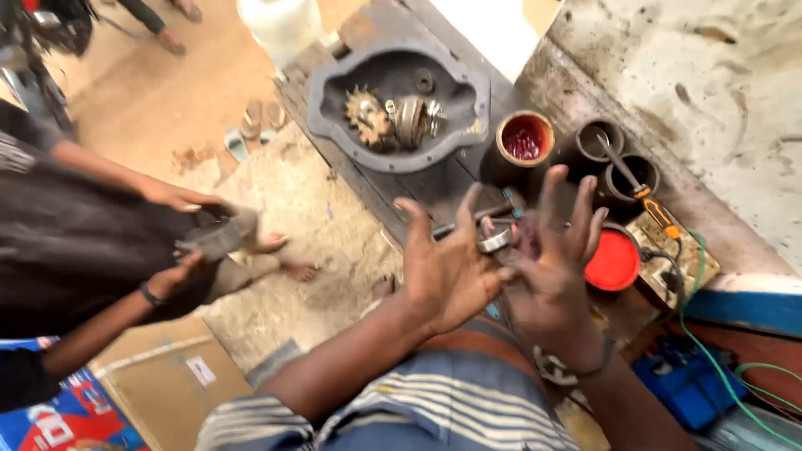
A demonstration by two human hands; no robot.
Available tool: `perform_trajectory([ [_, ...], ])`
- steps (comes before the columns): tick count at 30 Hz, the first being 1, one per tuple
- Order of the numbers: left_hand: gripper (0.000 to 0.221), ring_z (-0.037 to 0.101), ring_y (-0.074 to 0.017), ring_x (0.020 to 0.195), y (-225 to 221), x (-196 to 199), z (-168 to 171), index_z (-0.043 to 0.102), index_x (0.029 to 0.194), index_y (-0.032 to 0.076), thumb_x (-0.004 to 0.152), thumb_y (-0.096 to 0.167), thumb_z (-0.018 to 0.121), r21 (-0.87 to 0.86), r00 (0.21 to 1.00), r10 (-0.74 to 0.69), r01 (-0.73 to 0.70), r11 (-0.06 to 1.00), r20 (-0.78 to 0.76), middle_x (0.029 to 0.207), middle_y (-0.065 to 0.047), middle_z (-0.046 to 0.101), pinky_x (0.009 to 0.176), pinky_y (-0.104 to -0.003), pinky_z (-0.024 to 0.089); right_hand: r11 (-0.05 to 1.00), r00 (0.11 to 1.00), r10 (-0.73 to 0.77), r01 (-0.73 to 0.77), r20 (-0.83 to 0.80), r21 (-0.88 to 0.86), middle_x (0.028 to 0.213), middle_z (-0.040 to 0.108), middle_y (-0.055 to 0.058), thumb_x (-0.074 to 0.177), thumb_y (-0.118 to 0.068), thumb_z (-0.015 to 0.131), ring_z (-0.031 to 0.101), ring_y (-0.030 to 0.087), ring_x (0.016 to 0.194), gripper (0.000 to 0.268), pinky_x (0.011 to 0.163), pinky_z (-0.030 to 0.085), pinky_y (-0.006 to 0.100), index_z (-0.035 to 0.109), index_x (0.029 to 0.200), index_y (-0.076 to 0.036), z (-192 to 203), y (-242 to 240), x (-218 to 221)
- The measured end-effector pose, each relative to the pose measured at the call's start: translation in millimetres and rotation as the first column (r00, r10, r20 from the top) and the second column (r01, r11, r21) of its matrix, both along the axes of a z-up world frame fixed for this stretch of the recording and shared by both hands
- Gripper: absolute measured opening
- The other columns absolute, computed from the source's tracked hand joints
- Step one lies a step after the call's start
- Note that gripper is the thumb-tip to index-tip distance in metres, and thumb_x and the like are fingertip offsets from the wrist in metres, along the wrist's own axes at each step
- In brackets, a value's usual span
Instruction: Applying pink grease to a mechanical bearing using a small tool and hands.
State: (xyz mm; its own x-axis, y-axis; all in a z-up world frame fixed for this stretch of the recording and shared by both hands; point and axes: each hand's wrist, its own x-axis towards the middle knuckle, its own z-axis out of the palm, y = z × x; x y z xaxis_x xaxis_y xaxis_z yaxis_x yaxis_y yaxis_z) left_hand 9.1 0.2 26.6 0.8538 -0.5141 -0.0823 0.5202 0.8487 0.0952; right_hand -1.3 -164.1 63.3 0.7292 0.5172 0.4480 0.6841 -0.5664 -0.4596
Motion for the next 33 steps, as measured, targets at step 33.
perform_trajectory([
  [33,0.120,0.051,-0.0371,0.132,-2.9,27.8,-8.8,-0.005,0.168,0.038,0.073,0.108,0.019,-0.312,0.983,-0.020,0.077,0.947,0.182,0.161,-0.028,0.039,0.106,-0.049,0.047,0.998,0.998,0.064,-0.064,-0.001,-0.023,0.170,0.010,0.026,0.091,-0.023,0.064,-0.008,0.051,0.159,0.011,0.123,-0.013,0.070,0.073,0.091,-0.016,12.4,24.9,9.8],
])
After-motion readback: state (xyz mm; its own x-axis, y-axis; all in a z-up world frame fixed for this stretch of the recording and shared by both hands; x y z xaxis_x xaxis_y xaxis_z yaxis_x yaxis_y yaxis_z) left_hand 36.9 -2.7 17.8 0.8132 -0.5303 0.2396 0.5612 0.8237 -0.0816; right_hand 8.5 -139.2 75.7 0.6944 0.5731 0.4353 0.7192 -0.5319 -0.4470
